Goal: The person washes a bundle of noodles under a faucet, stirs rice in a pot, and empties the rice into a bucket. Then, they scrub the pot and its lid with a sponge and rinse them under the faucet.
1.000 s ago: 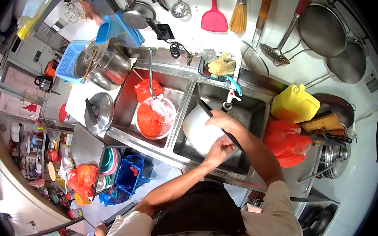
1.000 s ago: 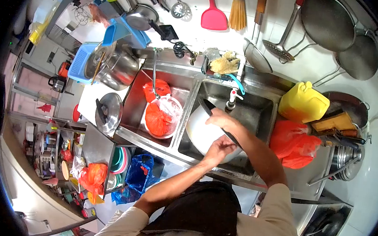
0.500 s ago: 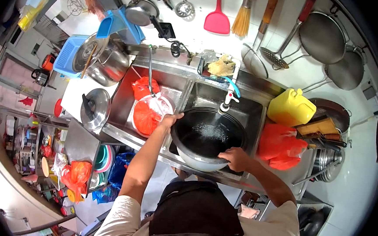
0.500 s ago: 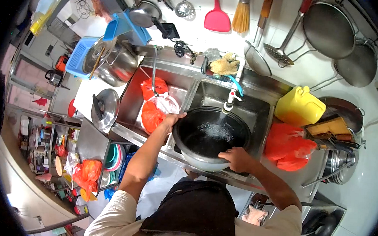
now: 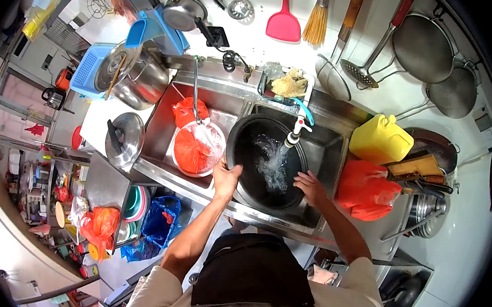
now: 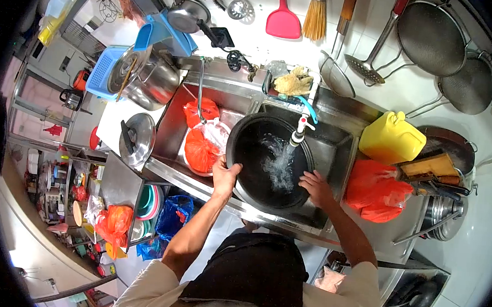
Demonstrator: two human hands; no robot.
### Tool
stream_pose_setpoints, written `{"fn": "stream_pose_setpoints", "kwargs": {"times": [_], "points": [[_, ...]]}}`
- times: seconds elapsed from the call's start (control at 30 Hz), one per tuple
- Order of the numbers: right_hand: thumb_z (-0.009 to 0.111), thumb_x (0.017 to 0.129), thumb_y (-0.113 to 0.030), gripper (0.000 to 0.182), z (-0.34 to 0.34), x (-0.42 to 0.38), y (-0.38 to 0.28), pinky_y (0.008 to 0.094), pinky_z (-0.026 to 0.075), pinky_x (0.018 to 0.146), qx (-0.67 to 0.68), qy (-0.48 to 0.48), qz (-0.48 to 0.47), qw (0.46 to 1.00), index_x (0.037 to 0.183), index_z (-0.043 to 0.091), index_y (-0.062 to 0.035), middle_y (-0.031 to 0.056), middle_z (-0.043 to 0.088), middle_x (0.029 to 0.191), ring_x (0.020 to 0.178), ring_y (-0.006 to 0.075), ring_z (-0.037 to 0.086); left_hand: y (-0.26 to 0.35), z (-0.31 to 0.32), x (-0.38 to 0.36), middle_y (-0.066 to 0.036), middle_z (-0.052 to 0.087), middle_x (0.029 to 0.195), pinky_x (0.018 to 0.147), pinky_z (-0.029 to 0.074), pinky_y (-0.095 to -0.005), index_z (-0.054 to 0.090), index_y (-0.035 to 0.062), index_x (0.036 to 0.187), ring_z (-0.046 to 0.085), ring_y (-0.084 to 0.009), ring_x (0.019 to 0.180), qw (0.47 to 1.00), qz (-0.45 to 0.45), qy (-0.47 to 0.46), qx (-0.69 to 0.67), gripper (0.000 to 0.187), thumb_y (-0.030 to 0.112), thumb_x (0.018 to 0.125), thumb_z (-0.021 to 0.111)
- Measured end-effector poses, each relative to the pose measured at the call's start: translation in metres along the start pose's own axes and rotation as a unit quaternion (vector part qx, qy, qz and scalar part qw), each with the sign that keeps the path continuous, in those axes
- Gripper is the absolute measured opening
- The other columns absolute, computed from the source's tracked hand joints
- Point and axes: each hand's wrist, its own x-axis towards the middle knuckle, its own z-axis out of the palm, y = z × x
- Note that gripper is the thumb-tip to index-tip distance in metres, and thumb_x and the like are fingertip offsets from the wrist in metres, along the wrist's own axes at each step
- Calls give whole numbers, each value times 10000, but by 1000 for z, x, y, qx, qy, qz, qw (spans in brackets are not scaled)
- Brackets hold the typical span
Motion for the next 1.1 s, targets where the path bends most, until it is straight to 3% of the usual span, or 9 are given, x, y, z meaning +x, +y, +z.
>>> {"fn": "stream_pose_setpoints", "kwargs": {"times": [0.2,0.27,0.3,0.37,0.4,0.63,0.83,1.03,1.1], "points": [[504,721,106,433,57,52,20,430,410,989,244,46,119,961,1095,607,-85,88,571,1242,1179,234,519,25,19,-37,-48,506,556,505,400,-287,497,7,692,468,-88,530,978,82,56,183,127,30,715,619],[421,844,32,310,82,75,42,397,520,829,529,119,336,770,1085,604,-37,129,619,1112,977,235,616,36,21,-48,-138,474,526,494,411,-350,476,7,692,494,-194,462,956,100,43,271,186,96,704,639],[421,844,32,310,79,87,45,397,520,829,530,117,334,771,1085,604,-37,129,619,1112,977,235,616,45,23,-53,-162,522,546,507,429,-384,475,11,682,534,-280,470,942,112,36,314,176,97,711,626],[417,906,-58,231,71,115,45,381,534,790,711,218,456,489,1042,597,-7,127,633,990,901,258,622,38,22,-58,-185,550,582,534,455,-411,504,13,710,570,-356,523,930,134,28,341,146,100,711,621],[447,925,-115,200,71,127,47,341,543,747,738,218,476,426,1008,588,0,126,630,950,844,235,619,37,21,-61,-185,550,582,534,455,-411,504,13,710,570,-356,523,928,135,29,345,146,100,711,621],[490,916,-175,145,125,164,94,290,490,559,868,214,379,239,869,584,-74,35,584,769,652,173,559,31,14,-57,-180,580,633,548,484,-429,569,24,811,595,-377,580,892,204,37,402,137,92,708,629],[574,864,-241,173,147,169,105,277,332,439,822,235,441,272,720,520,-161,-4,473,623,525,142,441,36,3,-54,-144,542,581,494,469,-382,569,21,813,582,-316,523,860,296,7,416,172,49,670,659],[583,849,-191,66,125,156,97,296,365,444,689,178,517,476,801,561,-152,4,503,647,529,143,470,54,-10,-49,-109,507,587,452,427,-351,564,28,778,536,-276,472,827,374,-25,420,183,27,635,679],[547,861,-181,57,120,146,95,292,406,466,581,147,520,608,841,572,-133,11,542,698,556,133,503,63,-14,-50,-105,501,591,449,419,-351,513,44,709,532,-268,474,819,387,-26,424,190,16,623,681]]}}
